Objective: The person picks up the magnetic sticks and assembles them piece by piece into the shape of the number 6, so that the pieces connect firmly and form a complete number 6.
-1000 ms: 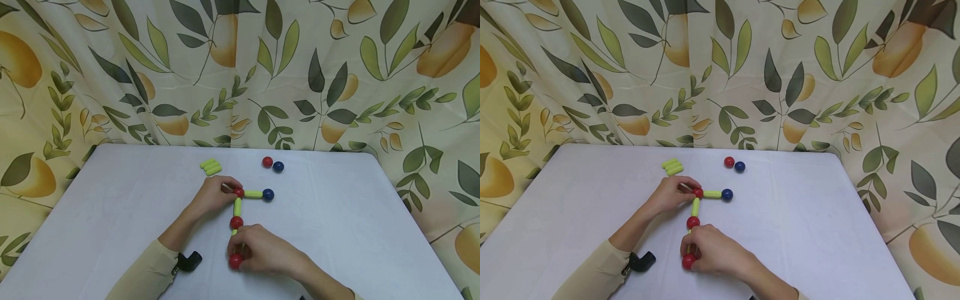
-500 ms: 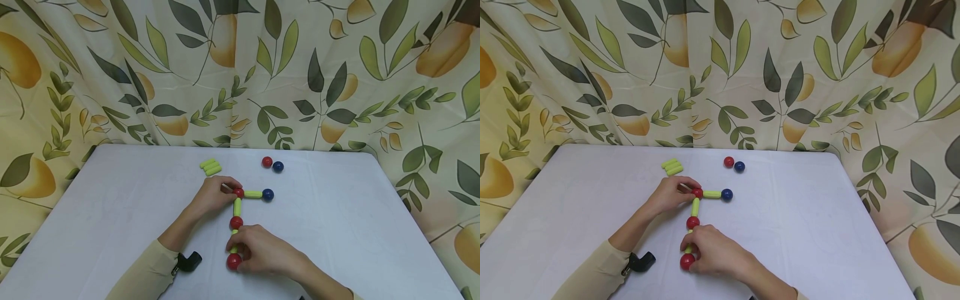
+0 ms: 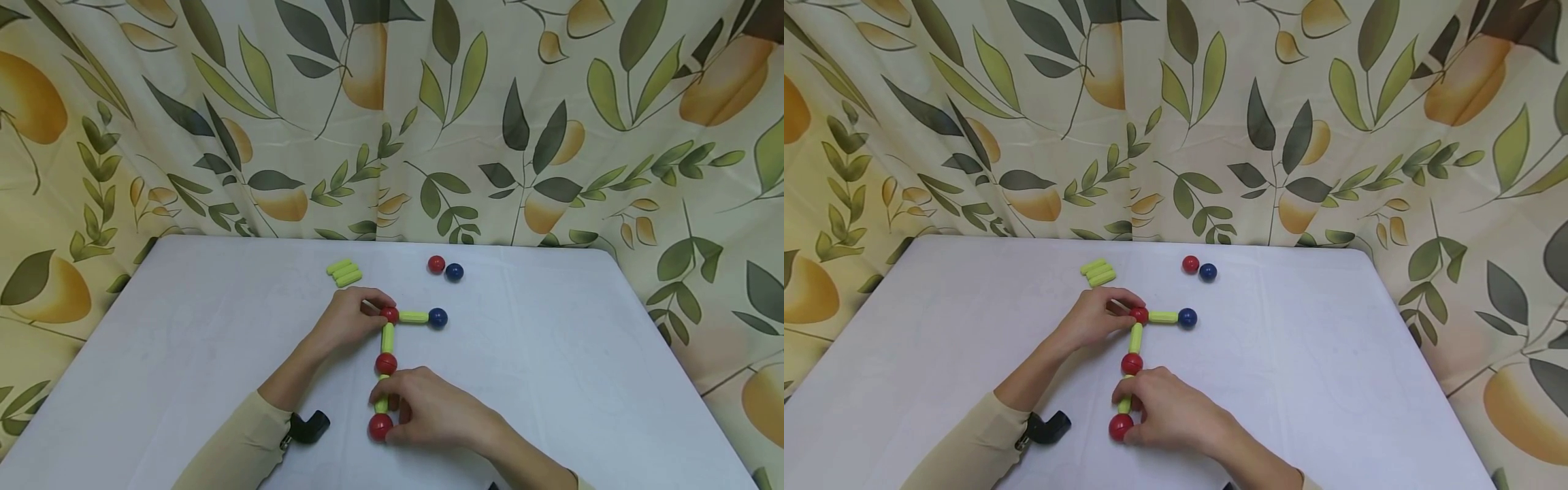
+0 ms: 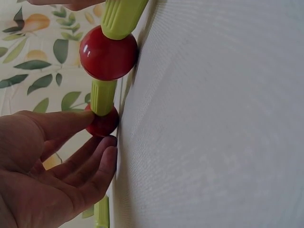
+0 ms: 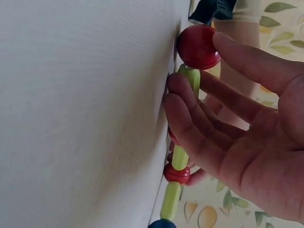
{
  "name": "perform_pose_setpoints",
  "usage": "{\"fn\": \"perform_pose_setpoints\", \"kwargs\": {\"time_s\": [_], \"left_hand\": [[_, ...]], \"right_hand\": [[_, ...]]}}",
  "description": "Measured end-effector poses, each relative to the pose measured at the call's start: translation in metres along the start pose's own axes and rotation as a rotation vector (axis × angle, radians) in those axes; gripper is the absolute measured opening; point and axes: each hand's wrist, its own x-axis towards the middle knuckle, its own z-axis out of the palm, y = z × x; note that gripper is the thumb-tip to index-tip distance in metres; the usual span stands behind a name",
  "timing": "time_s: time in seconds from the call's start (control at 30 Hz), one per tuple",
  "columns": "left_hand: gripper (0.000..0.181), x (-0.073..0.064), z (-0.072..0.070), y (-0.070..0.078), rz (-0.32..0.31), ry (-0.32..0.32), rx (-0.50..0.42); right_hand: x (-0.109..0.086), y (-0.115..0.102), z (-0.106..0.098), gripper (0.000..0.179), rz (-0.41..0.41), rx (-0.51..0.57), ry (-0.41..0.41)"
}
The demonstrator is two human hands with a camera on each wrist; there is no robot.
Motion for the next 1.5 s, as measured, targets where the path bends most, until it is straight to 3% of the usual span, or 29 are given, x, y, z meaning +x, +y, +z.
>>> {"fn": "perform_pose_setpoints", "kwargs": {"time_s": [0.3,1.5], "left_hand": [[0.021,0.0003,0.0,0.0015,-0.007,0.004,0.003],[0.02,0.001,0.0011,-0.0006,-0.006,-0.003,0.02]], "right_hand": [[-0.0007,0.0003,-0.0012,0.034,-0.018,-0.004,0.029],[-0.003,0.0017,-0.0046,0.033,-0.031,-0.02,0.021]]}}
